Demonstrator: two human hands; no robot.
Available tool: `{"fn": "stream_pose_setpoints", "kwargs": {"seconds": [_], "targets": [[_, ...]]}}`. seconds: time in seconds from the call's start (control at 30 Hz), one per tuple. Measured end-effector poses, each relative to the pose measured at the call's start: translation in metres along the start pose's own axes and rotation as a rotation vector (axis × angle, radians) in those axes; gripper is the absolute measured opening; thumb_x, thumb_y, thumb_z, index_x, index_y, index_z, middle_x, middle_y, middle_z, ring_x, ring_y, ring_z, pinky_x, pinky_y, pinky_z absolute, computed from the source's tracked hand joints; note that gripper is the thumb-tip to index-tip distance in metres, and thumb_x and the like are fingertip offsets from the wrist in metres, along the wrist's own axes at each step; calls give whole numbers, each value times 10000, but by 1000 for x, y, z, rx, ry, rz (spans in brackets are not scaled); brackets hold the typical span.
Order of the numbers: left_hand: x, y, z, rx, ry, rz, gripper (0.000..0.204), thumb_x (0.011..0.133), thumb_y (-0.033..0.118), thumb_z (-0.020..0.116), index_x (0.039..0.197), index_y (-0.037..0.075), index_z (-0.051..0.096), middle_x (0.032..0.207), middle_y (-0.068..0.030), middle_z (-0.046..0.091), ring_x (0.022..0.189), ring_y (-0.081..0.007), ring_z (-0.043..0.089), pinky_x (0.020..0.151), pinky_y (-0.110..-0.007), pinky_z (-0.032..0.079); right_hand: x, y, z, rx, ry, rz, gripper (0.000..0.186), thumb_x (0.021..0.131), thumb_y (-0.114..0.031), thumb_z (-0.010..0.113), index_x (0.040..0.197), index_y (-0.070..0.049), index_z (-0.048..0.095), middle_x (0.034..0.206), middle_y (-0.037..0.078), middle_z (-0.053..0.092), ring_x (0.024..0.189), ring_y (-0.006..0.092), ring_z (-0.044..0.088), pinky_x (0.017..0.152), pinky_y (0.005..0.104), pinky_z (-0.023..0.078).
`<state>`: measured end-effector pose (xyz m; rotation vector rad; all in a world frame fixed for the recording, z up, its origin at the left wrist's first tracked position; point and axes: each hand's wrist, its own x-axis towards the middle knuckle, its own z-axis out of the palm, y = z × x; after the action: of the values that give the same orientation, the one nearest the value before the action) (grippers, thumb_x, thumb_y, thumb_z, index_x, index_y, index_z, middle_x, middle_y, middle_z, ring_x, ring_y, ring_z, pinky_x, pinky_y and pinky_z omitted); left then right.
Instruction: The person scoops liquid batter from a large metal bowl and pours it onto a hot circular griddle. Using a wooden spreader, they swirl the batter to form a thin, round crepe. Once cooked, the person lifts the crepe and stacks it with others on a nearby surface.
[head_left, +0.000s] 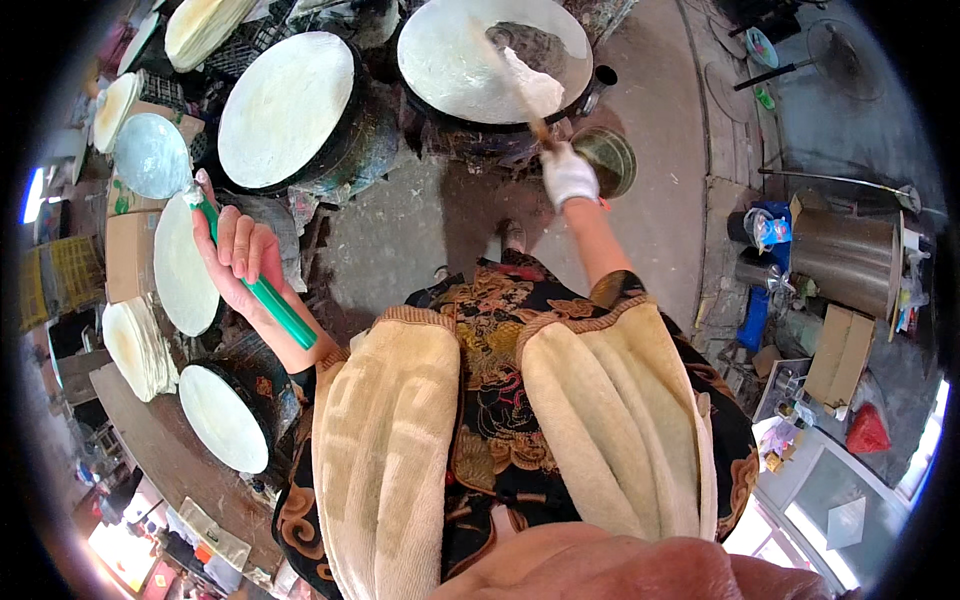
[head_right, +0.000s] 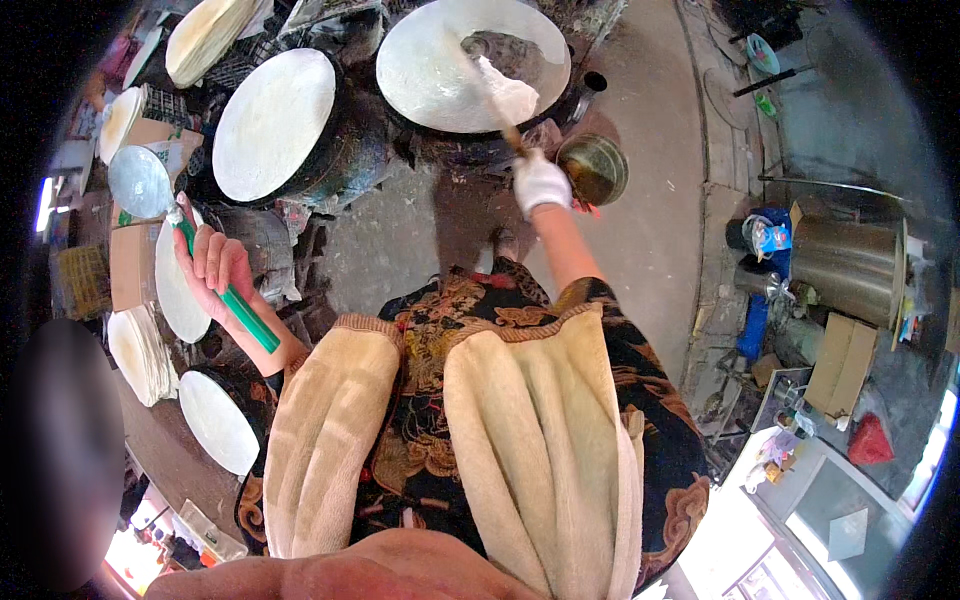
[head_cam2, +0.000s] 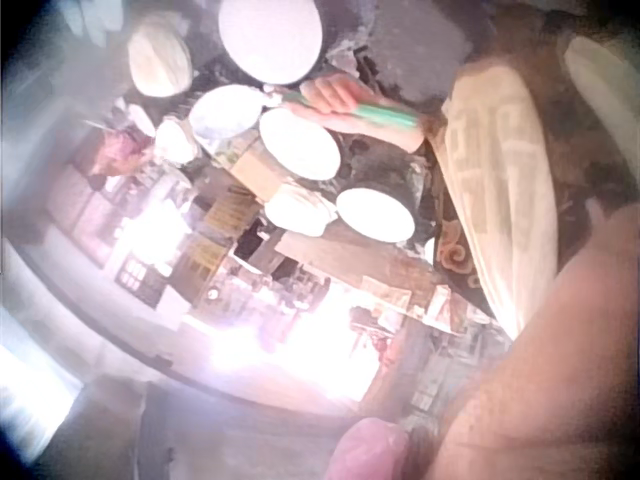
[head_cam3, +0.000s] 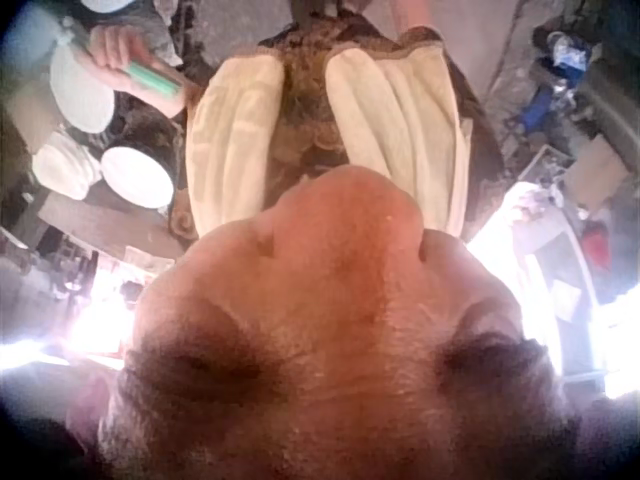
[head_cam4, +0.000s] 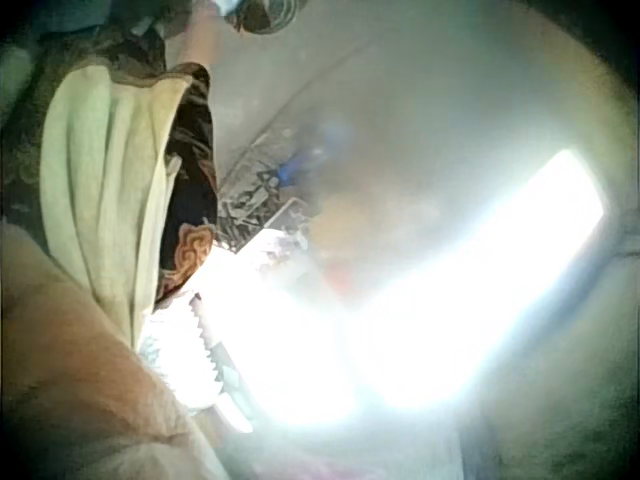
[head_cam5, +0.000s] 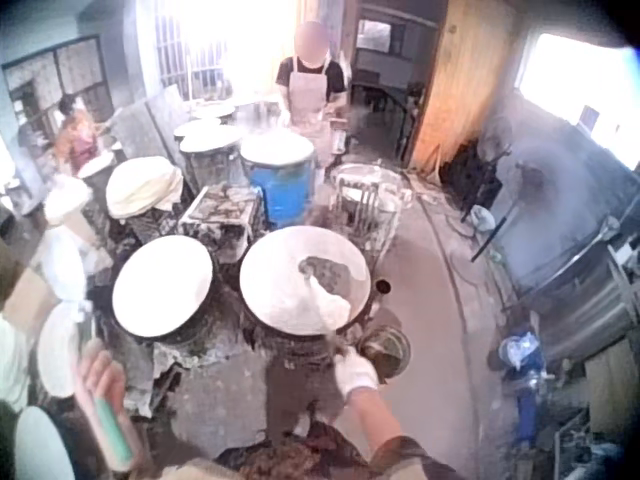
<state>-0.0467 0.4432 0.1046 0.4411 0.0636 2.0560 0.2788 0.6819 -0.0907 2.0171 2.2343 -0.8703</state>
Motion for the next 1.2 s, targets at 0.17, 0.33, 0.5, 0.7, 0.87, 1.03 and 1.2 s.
{"fn": "stream_pose_setpoints", "kwargs": {"seconds": [0.17, 0.33, 0.5, 0.7, 0.87, 1.03, 1.2], "targets": [[10, -24, -5, 73, 118, -28, 387, 1026, 214, 352, 1350, 6, 389, 564, -7, 390, 387, -71, 372, 297, -186, 381, 52, 5, -62, -77, 115, -159, 441, 884, -390, 472, 1170, -74, 584, 1088, 232, 623, 1027, 390, 589, 900, 469, 455], [24, -49, -6, 79, 91, -81, 407, 1026, 202, 343, 1360, -30, 364, 564, -17, 402, 372, -70, 376, 283, -185, 384, 12, 0, -33, -3, -24, -326, 452, 890, -407, 454, 1160, -61, 563, 1074, 253, 620, 1023, 398, 590, 904, 475, 444], [28, -55, -8, 104, 169, -82, 407, 1025, 205, 348, 1384, 13, 350, 550, -7, 390, 359, -66, 350, 274, -181, 360, 44, 66, -55, -35, 154, -169, 428, 914, -394, 409, 1170, -80, 545, 1036, 269, 624, 994, 404, 597, 873, 481, 454], [37, -75, -15, 108, 223, -109, 413, 1018, 193, 367, 1391, 17, 348, 533, 1, 387, 334, -60, 356, 266, -183, 365, 35, 25, -89, 31, 78, -298, 477, 872, -456, 477, 1149, -89, 604, 1060, 241, 624, 1031, 397, 583, 897, 453, 450], [43, -82, -16, 56, 170, -136, 398, 1019, 195, 362, 1370, 8, 378, 527, 3, 388, 332, -61, 351, 264, -182, 355, 51, 90, -50, 7, 131, -146, 444, 896, -446, 469, 1161, -105, 573, 1063, 245, 622, 1018, 396, 587, 894, 458, 451], [53, -105, -16, 62, 234, -199, 391, 1020, 200, 363, 1369, 27, 388, 527, 10, 381, 332, -56, 345, 263, -182, 342, 111, 51, -95, -7, 171, -285, 389, 888, -395, 502, 1046, -71, 649, 1040, 230, 628, 1009, 397, 581, 894, 455, 442], [55, -111, -16, 80, 168, -219, 377, 1023, 202, 355, 1358, 35, 402, 518, 21, 362, 326, -52, 324, 268, -174, 336, 78, 107, -60, -74, 310, -375, 371, 884, -382, 519, 1136, -135, 635, 1193, 218, 529, 1104, 374, 533, 959, 433, 411]]}}
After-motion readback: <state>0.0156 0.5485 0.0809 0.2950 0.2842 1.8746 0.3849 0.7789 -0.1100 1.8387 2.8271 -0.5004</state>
